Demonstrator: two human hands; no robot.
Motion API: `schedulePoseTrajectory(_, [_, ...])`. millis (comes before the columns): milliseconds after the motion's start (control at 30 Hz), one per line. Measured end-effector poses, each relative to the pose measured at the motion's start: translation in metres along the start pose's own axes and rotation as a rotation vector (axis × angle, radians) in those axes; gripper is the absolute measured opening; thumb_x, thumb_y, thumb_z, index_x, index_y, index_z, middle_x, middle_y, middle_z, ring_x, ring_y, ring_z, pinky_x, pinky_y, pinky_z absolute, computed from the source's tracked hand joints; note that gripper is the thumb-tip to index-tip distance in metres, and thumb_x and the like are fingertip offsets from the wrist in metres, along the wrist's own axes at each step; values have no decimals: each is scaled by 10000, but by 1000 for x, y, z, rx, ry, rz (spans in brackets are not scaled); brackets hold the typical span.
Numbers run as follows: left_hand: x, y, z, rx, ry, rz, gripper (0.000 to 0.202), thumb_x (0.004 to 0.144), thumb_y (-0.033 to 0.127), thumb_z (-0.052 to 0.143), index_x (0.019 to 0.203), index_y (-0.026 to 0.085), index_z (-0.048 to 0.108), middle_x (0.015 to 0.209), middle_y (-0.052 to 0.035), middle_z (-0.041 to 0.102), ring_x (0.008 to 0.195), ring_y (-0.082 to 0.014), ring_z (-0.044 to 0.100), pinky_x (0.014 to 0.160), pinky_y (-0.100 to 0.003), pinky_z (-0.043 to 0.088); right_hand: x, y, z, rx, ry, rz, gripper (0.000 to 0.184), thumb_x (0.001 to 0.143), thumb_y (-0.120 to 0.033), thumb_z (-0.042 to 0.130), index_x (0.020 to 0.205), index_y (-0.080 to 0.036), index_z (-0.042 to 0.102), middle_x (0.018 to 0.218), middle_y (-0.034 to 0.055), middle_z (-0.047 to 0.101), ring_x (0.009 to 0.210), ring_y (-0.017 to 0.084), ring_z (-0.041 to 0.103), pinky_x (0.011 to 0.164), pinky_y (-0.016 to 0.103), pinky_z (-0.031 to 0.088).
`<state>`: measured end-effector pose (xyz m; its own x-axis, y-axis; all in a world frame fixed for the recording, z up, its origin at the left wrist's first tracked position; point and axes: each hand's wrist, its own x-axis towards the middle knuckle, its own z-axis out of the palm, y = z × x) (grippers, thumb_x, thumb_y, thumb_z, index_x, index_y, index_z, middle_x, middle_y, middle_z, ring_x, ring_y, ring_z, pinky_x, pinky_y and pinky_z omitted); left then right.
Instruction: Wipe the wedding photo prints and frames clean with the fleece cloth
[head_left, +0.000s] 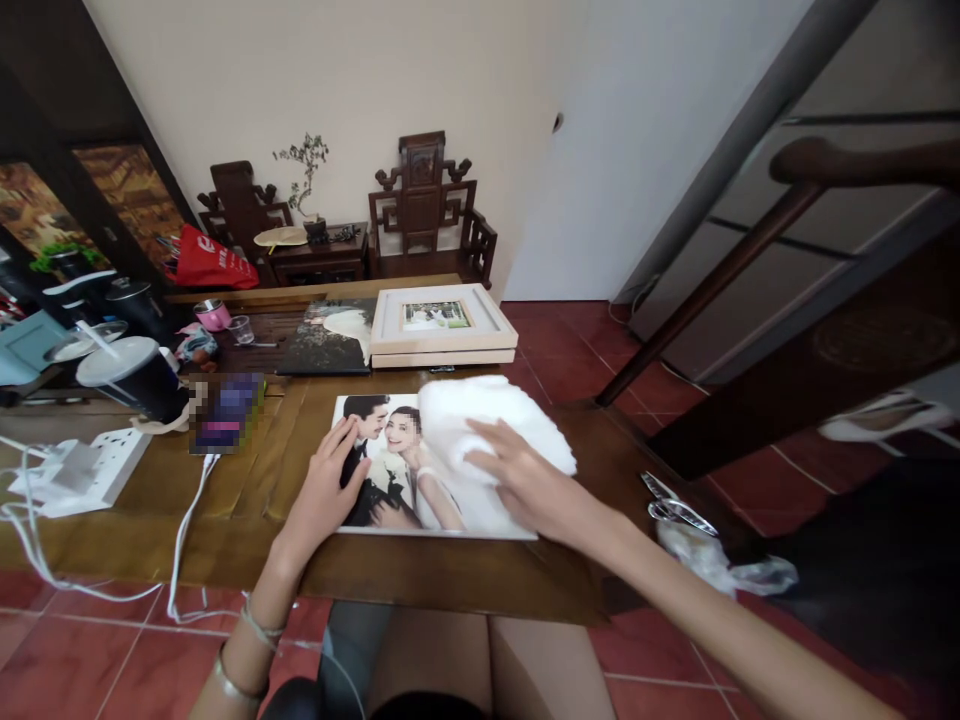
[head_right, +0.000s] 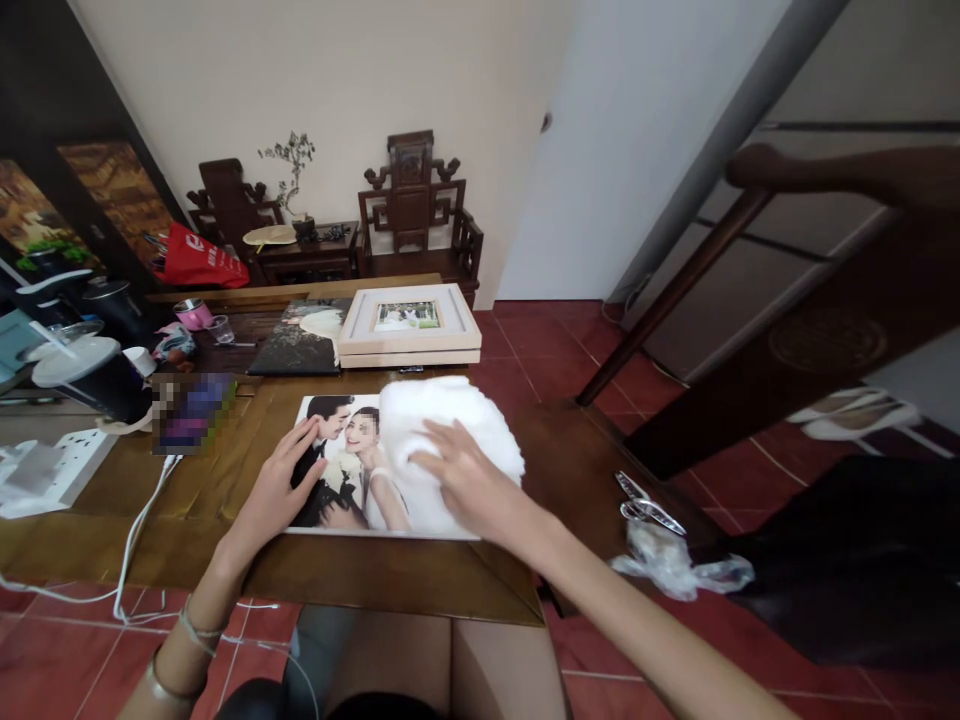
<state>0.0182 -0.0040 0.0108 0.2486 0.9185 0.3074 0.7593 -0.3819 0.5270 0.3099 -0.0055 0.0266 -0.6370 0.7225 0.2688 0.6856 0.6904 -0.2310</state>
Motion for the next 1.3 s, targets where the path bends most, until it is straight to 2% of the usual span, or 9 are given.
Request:
schedulePoseTrajectory(233, [1,-1,0,11,-30,-7,483,943,351,430,1411,243,389,1488,-94,389,1390,-235,318,1125,-488,274,-68,-53,6,65,-9,-137,422,620,-6,443,859,-295,637,1407,23,486,1378,294,294,1100,602,283])
schedulePoseTrajectory(333, [2,-1,-1,15,-43,-17,479,940,349,433,1404,233,398,1487,-98,388,1390,-236,316,1124,-489,275,-54,-47,0,61,-54,-104,529,574,10,428,927,-321,642,1411,-15,480,1373,278,310,1125,547,287])
schedulePoseTrajectory(533, [1,-1,-2,-2,-39,-7,455,935,339,444,1372,215,420,1473,-108,403,1388,-221,318,1126,-462,279,26,8,-6,38,-42,-36,588,605,76,374,1102,-141,600,1269,171,577,1327,322,384,1074,570,329])
schedulePoseTrajectory(633, [1,-1,-2,-30,-38,-19,434,955,323,390,1376,216,400,1471,-111,398,1384,-213,321,1134,-461,262,53,29,-2,-37,-20,-5,579,642,86,361,1144,-113,570,1263,195,567,1305,320,409,1039,571,357])
schedulePoseTrajectory(733, [1,0,-2,-51,-30,-41,426,974,286,305,1387,209,378,1469,-113,390,1382,-203,317,1147,-454,240,47,25,1,-67,-20,6,557,661,93,358,1128,-108,586,1268,199,559,1338,318,355,1069,569,316])
schedulePoseTrajectory(900, [1,-1,-1,-24,-37,-34,446,966,253,301,1404,191,365,1480,-116,366,1387,-217,294,1150,-474,234,-17,-26,6,-35,-7,-87,492,631,82,394,968,-168,652,1399,135,476,1399,313,232,1098,626,222])
schedulePoseTrajectory(1067, [1,-3,1,6,-16,-15,445,960,235,323,1397,181,383,1461,-118,395,1369,-215,317,1145,-469,255,-61,-62,9,-2,139,-159,296,782,-16,448,740,-232,646,1355,37,546,1348,267,362,1087,568,313])
schedulePoseTrajectory(1167, [2,-4,1,14,-24,-15,448,959,239,322,1395,159,385,1464,-124,392,1371,-210,312,1148,-458,254,-51,-55,4,13,81,-142,377,698,32,438,826,-245,660,1368,32,532,1340,272,376,1108,540,305])
schedulePoseTrajectory(1300, [2,-5,0,7,-34,-17,449,956,242,328,1394,168,389,1472,-117,385,1381,-215,302,1145,-468,257,-5,-19,-1,12,8,-87,551,580,90,388,998,-169,636,1354,140,523,1364,305,323,1103,566,283])
